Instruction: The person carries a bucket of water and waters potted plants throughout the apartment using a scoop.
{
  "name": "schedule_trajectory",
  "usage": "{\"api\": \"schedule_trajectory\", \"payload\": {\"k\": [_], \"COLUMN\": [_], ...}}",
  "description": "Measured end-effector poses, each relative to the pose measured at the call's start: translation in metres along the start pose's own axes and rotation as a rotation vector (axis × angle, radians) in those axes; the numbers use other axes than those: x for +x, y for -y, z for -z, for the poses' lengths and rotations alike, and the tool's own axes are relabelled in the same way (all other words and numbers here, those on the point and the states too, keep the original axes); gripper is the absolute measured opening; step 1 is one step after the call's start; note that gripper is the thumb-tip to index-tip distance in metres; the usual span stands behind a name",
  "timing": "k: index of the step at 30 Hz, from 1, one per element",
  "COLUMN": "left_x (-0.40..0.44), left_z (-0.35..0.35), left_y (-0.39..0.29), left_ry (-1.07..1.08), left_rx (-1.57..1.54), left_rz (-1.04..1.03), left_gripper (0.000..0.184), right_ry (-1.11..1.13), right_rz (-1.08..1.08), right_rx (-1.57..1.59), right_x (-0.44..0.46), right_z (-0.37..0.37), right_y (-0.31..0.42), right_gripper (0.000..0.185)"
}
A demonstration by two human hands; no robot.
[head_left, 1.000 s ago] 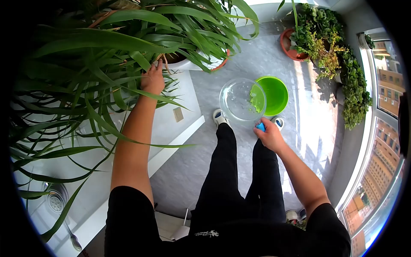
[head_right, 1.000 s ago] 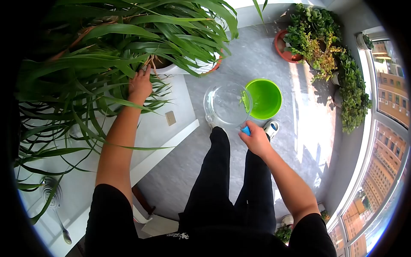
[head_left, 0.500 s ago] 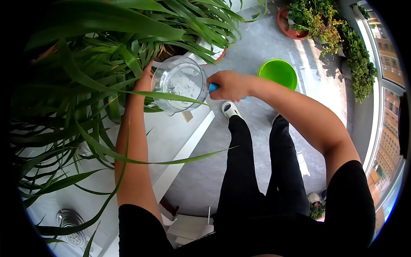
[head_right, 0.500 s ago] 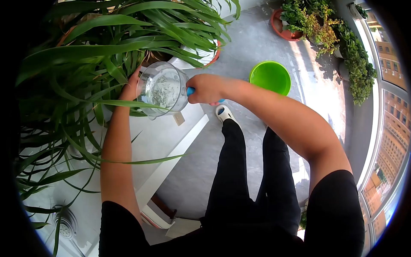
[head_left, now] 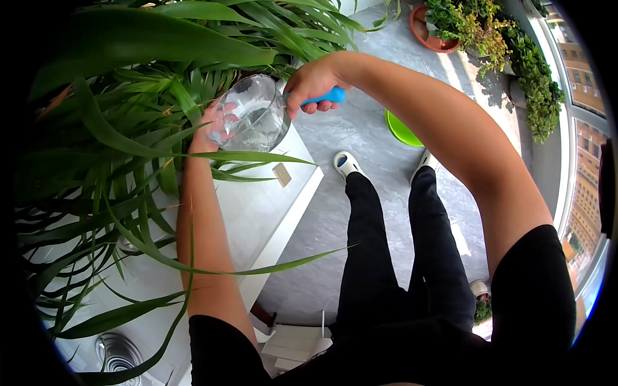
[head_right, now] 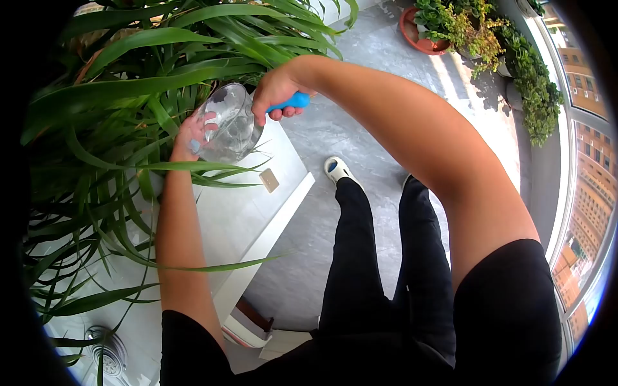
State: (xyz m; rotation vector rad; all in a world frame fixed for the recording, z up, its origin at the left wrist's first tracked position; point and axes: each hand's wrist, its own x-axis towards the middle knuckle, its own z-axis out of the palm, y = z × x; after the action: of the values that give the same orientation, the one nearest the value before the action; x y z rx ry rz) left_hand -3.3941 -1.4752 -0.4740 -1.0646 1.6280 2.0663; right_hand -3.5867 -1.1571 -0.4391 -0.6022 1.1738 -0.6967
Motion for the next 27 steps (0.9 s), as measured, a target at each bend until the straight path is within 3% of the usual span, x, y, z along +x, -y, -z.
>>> {"api": "schedule_trajectory", "payload": {"k": [5,11,15,17,20,27], "left_x": [-0.013,-0.014,-0.016,-0.013,-0.012,-0.016], "left_z": [-0.032,-0.019,-0.02,-0.017,-0.013,-0.016], "left_y": [-0.001,0.006,0.008,0.012,0.009,0.007], "left_ry": [-0.044,-0.064,-0.158,-0.166,-0.137,-0.195], "left_rx": [-0.13,-0.275,-0.264,-0.229,-0.19,-0.226], "left_rz": [-0.064,0.078,0.119,0.109,0.118,0.145], "left_gripper": [0.067,0.076,0.074,0.073,0.072,0.072], "right_ry": [0.033,-0.03,-0.218,-0.199,-0.401,-0.387], "right_rz": [-0.014,0.013,0.021,0.064,0.119,0.134], "right_rx": [0.036,0.084,-0.155,-0.235,-0.51,-0.563], "right_x": [0.012,0.019,0.012,0.019,0.019,0.018], "right_z": [0.016,0.034,0.038,0.046,0.048,0.049], "right_y": [0.0,0.004,0.021,0.022,0.027,0.023], "right_gripper": [0.02,0.024,0.035,0.04,0.047,0.048]}}
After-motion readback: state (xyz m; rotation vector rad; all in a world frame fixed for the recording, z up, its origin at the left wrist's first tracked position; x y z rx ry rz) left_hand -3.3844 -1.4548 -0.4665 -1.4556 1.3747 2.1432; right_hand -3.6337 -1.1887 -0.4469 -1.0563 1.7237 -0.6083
